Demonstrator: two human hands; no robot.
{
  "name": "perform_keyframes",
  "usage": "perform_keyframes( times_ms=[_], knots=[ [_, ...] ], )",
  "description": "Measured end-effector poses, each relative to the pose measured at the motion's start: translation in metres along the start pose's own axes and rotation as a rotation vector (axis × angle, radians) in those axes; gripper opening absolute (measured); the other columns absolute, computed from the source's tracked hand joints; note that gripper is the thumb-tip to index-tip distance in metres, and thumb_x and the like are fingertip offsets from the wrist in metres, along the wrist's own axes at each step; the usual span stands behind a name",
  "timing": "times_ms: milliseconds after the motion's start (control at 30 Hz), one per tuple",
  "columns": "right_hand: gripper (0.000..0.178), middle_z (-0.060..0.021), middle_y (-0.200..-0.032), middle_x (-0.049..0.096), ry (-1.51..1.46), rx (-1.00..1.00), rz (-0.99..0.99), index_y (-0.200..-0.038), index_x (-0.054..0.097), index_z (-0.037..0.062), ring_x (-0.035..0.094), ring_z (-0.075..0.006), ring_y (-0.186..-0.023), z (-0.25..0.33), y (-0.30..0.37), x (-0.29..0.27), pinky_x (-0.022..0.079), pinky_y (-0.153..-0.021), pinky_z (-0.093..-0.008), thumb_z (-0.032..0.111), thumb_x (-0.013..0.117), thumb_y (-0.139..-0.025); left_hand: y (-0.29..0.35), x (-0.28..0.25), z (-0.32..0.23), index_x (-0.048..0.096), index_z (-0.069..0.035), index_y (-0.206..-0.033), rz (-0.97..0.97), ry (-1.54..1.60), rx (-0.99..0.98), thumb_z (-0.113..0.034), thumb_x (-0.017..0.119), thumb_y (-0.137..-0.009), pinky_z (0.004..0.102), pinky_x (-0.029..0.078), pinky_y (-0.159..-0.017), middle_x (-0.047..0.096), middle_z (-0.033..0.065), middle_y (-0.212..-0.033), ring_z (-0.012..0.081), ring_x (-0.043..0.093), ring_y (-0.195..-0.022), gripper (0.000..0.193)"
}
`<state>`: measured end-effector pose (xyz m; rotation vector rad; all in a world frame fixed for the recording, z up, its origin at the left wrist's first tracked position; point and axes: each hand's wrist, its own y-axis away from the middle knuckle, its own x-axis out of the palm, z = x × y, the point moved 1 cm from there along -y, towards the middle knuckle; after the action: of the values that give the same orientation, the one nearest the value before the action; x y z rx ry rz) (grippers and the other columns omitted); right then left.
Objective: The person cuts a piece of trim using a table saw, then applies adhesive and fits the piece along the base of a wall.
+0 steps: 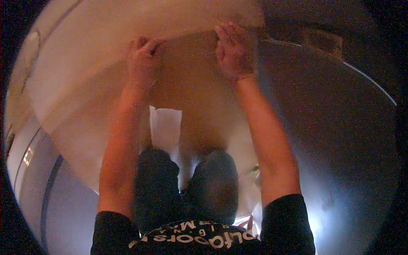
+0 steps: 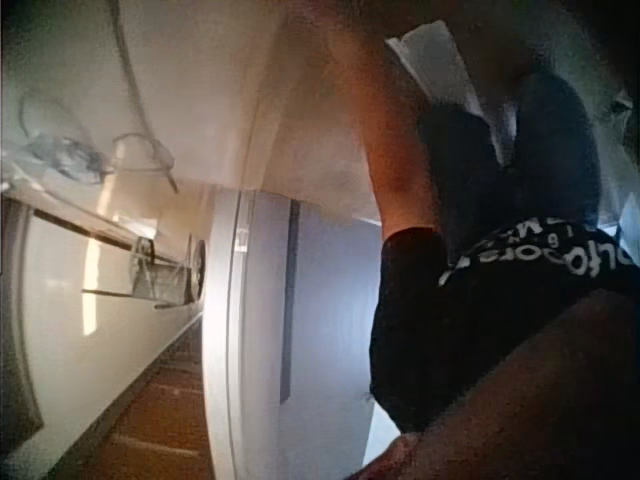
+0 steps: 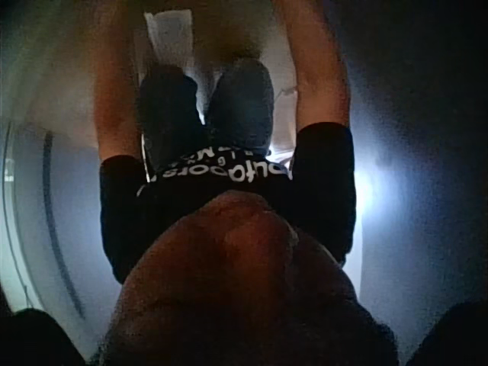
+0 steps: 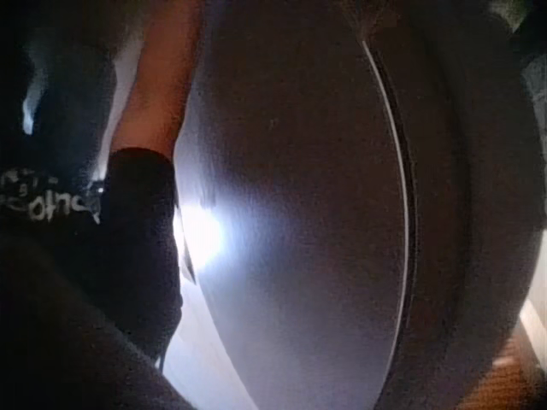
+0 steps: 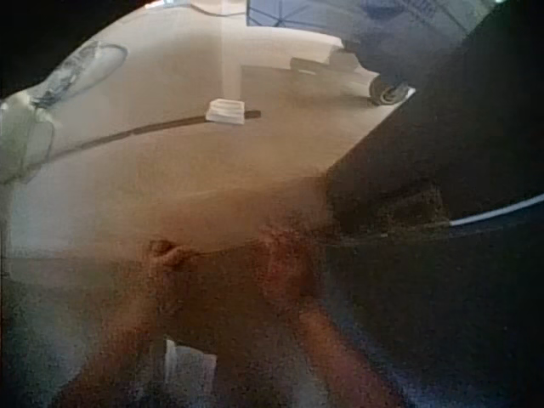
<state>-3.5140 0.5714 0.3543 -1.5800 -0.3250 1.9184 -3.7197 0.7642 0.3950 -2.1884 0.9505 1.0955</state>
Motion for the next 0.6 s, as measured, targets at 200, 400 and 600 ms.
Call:
perform_keyframes(
  times_ms=[200, 400, 600],
  knots=[
    [0.045, -0.0108, -0.140, 0.063, 0.022, 0.058, 0.223, -0.138, 0.062, 0.0076, 0.055, -0.0330, -0.134, -0.002, 0.014, -0.021, 0.035, -0.119, -0.0507, 0.011, 0.056, -0.093, 0.033, -0.009, 0.003, 0.065, -0.016, -0.135, 0.095, -0.091, 0.156, -0.014, 0.068, -0.091, 0.0475, 0.043, -0.104, 0.064, 0.0120, -0.124, 0.0318, 0.057, -0.118, 0.044],
    [0.047, -0.0122, -0.142, 0.061, 0.018, -0.022, 0.167, -0.139, 0.062, 0.0073, 0.053, -0.0336, -0.137, -0.029, 0.022, -0.011, 0.035, -0.119, -0.0492, 0.010, 0.055, -0.093, 0.114, -0.085, 0.146, 0.056, -0.015, -0.145, -0.093, -0.310, -0.135, -0.021, 0.066, -0.095, 0.0519, 0.039, -0.111, 0.056, 0.0149, -0.141, 0.0355, 0.050, -0.130, 0.051],
    [0.047, -0.0123, -0.143, 0.061, 0.059, 0.011, 0.291, -0.140, 0.061, 0.0078, 0.052, -0.0346, -0.137, -0.004, -0.004, -0.010, 0.035, -0.119, -0.0496, 0.009, 0.054, -0.093, 0.132, -0.102, 0.201, 0.061, -0.014, -0.133, -0.196, -0.402, -0.145, -0.023, 0.066, -0.094, 0.0523, 0.041, -0.108, 0.057, 0.0149, -0.137, 0.0373, 0.052, -0.127, 0.040]
  ],
)
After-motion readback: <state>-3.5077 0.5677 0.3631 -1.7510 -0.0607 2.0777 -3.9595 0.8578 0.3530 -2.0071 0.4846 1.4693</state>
